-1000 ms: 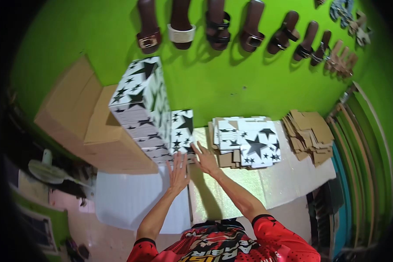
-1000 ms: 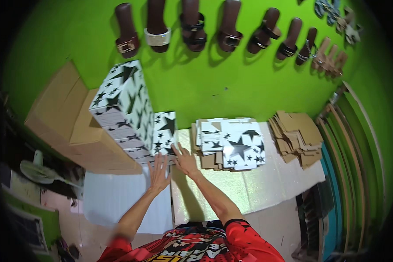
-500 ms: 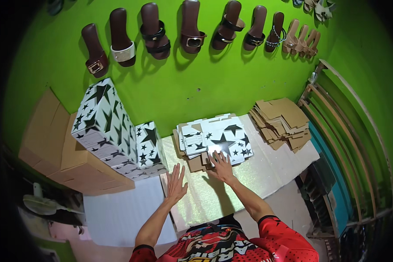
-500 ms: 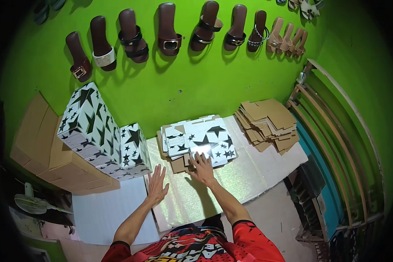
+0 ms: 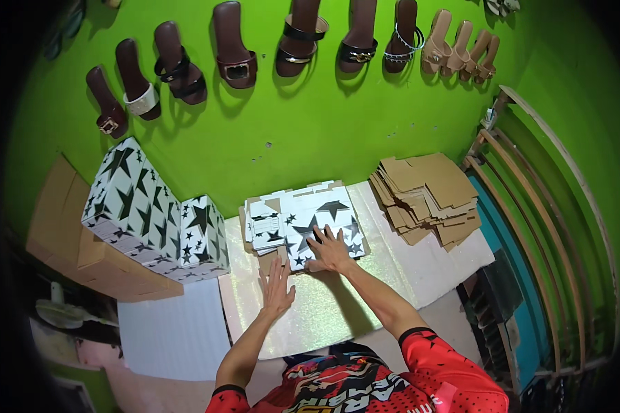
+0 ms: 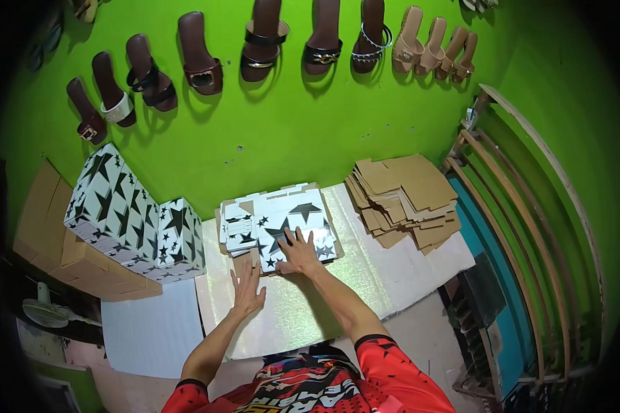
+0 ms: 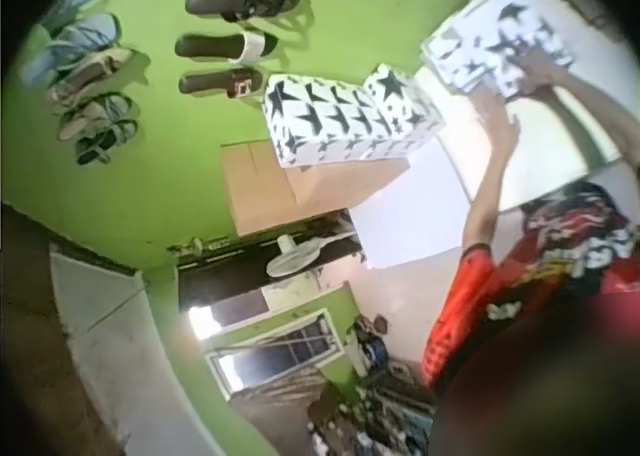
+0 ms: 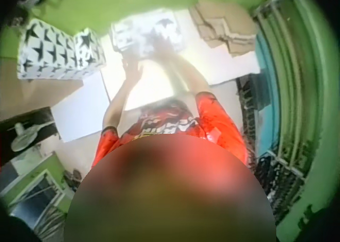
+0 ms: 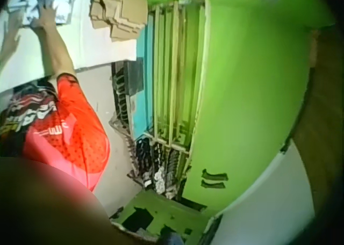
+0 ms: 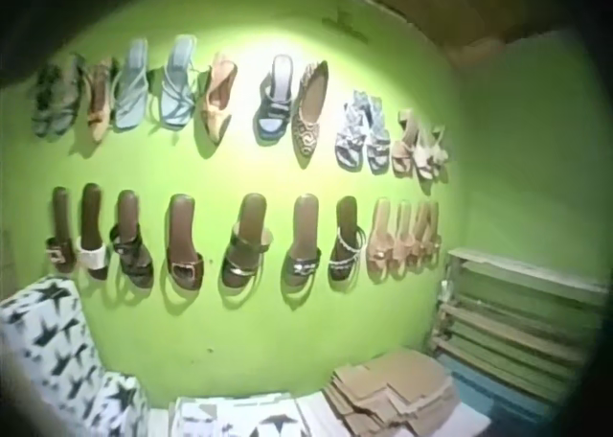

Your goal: The recorder is folding flat cardboard components into complete shoe boxes.

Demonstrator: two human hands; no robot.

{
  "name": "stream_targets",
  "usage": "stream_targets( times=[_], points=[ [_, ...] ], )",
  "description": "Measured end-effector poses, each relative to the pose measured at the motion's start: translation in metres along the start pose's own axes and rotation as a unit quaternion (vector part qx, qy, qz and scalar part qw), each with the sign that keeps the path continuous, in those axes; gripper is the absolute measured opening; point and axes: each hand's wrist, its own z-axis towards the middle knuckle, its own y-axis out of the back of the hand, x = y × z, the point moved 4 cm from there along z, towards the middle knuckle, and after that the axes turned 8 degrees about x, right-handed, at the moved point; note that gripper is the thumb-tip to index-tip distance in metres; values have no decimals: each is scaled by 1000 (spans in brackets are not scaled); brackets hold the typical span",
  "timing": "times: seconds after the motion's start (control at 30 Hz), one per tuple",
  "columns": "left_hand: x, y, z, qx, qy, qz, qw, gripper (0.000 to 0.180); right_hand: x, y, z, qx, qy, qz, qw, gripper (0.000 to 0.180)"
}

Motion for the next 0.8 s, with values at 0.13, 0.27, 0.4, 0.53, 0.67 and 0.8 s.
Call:
stream_targets(
  times=[0.13,0.27,0.4,0.53,0.67,0.8],
  points=[
    [-7,-7,7,-13,40,-23,999,94,-12,9,32,36,7,57,998,96],
    [-5,8,47,-39,72,-37,996,78,-23,4,59,123,-47,81,988,93],
    [37,17,93,-46,187,-21,981,74,-23,-5,77,154,-46,67,985,117],
    [83,12,112,-25,339,-60,939,93,-24,-4,82,201,0,31,979,154],
    [79,-4,108,-13,328,-29,944,100,-19,-10,69,181,11,-41,983,161],
    [91,-2,95,-101,278,-102,950,88,-23,-8,56,130,42,-25,990,145]
  ],
)
